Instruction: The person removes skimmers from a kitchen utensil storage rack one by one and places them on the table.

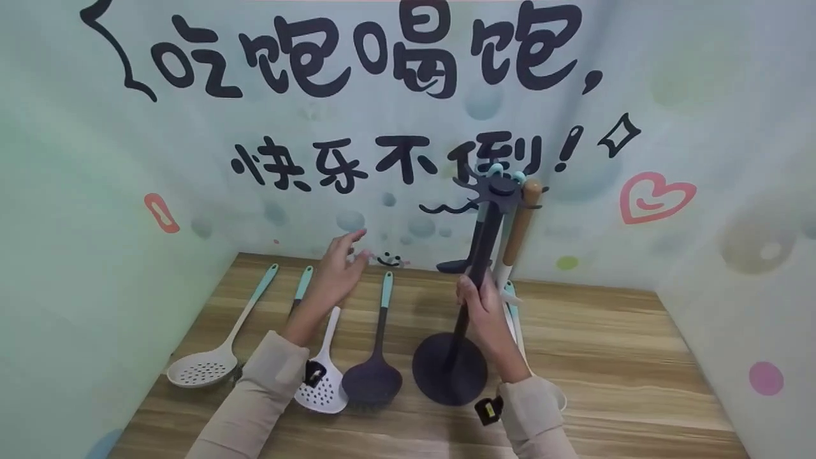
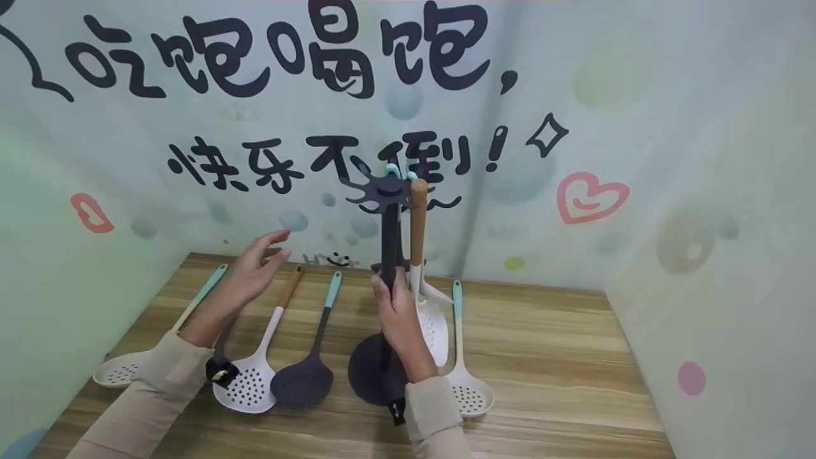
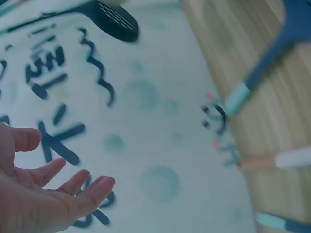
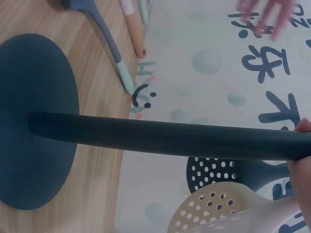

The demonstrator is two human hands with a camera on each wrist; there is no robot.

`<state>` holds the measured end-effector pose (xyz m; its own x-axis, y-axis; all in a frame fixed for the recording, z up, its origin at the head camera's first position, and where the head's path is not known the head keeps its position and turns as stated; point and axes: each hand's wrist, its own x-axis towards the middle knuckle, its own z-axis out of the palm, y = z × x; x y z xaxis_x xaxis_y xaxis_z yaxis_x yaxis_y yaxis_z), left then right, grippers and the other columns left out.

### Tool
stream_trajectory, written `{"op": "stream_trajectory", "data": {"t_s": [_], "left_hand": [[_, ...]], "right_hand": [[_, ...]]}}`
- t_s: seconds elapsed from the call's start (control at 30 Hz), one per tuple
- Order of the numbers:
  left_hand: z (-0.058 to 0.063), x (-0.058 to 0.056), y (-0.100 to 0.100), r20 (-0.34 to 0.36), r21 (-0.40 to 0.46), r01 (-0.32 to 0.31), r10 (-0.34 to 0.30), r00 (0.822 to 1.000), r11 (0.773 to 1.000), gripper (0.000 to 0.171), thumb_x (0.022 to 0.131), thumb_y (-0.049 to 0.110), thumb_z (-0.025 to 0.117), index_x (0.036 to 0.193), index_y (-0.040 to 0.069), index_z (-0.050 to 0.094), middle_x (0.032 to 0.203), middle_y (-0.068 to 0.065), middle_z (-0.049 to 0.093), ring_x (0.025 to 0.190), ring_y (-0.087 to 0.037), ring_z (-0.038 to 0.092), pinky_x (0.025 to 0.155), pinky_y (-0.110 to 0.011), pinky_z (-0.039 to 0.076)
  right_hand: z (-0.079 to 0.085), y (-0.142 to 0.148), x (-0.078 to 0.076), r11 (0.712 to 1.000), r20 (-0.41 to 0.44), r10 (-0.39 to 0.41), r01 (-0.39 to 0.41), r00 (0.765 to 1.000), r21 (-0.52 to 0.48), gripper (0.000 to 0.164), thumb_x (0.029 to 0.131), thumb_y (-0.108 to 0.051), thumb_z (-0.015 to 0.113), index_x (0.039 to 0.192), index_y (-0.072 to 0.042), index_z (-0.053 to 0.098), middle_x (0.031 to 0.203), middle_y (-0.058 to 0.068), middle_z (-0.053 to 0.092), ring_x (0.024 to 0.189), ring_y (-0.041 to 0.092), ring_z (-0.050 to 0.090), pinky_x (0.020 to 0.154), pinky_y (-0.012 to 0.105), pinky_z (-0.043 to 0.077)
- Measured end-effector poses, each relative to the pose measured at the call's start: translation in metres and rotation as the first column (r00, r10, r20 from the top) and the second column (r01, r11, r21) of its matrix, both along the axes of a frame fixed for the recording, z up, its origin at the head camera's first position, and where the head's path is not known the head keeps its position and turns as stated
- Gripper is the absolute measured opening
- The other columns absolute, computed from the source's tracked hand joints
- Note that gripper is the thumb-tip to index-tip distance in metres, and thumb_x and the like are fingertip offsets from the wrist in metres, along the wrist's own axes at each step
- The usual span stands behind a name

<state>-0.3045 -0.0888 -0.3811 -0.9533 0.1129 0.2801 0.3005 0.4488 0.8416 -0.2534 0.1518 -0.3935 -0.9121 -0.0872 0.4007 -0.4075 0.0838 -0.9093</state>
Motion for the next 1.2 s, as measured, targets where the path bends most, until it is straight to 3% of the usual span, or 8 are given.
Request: {"op": "stream_trajectory", "data": {"t_s": [0.23,0.47,0.7,0.83,0.97,1.03,1.13,1.2], "left_hand": [[0.026,0.020,0.045,-0.095,0.184,0.201,-0.186,0.978,0.962,0.037,0.100,0.023,0.043,0.133,0.007,0.046,0.131,-0.011,0.050,0.121,-0.024,0.050,0.100,-0.038,0.042],[0.040,0.031,0.080,-0.170,0.239,0.353,-0.319,0.932,0.905,0.035,0.100,0.021,0.041,0.131,0.005,0.047,0.127,-0.009,0.055,0.119,-0.018,0.051,0.098,-0.036,0.043],[0.045,0.032,0.113,-0.193,0.336,0.470,-0.429,0.882,0.816,0.034,0.100,0.017,0.041,0.132,0.004,0.044,0.127,-0.013,0.054,0.117,-0.021,0.052,0.098,-0.031,0.043],[0.048,0.030,0.132,-0.169,0.415,0.485,-0.458,0.873,0.770,0.032,0.100,0.013,0.041,0.130,0.002,0.042,0.121,-0.019,0.055,0.110,-0.027,0.055,0.098,-0.035,0.043],[0.048,0.027,0.148,-0.184,0.466,0.457,-0.422,0.887,0.757,0.023,0.100,0.012,0.040,0.118,-0.002,0.045,0.101,-0.022,0.058,0.092,-0.027,0.057,0.088,-0.039,0.047],[0.046,0.024,0.153,-0.211,0.461,0.456,-0.405,0.890,0.761,0.023,0.100,0.017,0.039,0.110,-0.003,0.044,0.088,-0.017,0.055,0.080,-0.023,0.054,0.077,-0.034,0.048],[0.040,0.018,0.159,-0.264,0.420,0.482,-0.405,0.876,0.769,0.040,0.099,0.036,0.037,0.103,-0.004,0.043,0.076,-0.006,0.047,0.068,-0.016,0.048,0.064,-0.026,0.042],[0.034,0.014,0.161,-0.288,0.393,0.510,-0.424,0.858,0.765,0.053,0.094,0.050,0.035,0.099,-0.003,0.042,0.072,-0.001,0.043,0.063,-0.014,0.045,0.059,-0.022,0.037]], "right_hand": [[0.002,0.000,0.001,1.000,0.024,-0.016,0.015,1.000,0.007,0.010,0.100,-0.011,0.040,0.093,-0.004,0.041,0.078,0.016,0.042,0.069,0.014,0.044,0.065,0.032,0.037],[0.003,0.001,0.002,1.000,0.030,-0.020,0.020,0.999,0.016,0.009,0.100,-0.009,0.038,0.096,-0.002,0.041,0.079,0.018,0.042,0.071,0.014,0.044,0.065,0.026,0.037],[-0.019,0.009,-0.016,1.000,-0.011,-0.002,0.002,1.000,0.013,0.006,0.100,-0.010,0.038,0.100,-0.006,0.042,0.079,0.006,0.043,0.070,0.018,0.044,0.063,0.031,0.037],[-0.020,0.010,-0.017,0.999,-0.027,-0.010,0.011,1.000,0.045,0.011,0.101,-0.013,0.037,0.107,-0.005,0.041,0.080,0.004,0.044,0.072,0.019,0.045,0.065,0.032,0.039],[-0.021,0.010,-0.016,0.997,-0.009,-0.032,0.033,0.999,0.076,0.021,0.101,-0.017,0.036,0.115,-0.001,0.040,0.084,0.004,0.044,0.075,0.017,0.046,0.068,0.030,0.042],[-0.022,0.010,-0.014,0.995,-0.002,-0.040,0.040,0.999,0.094,0.032,0.102,-0.018,0.035,0.127,0.001,0.037,0.101,0.009,0.050,0.091,0.017,0.050,0.078,0.027,0.044],[-0.023,0.011,-0.013,0.995,-0.003,-0.032,0.032,0.999,0.098,0.046,0.102,-0.018,0.033,0.143,0.002,0.023,0.136,0.016,0.040,0.122,0.020,0.041,0.095,0.019,0.038],[-0.024,0.013,-0.013,0.994,0.003,-0.024,0.024,1.000,0.104,0.052,0.102,-0.018,0.032,0.147,0.001,0.013,0.148,0.014,0.028,0.130,0.017,0.031,0.101,0.015,0.032]]}}
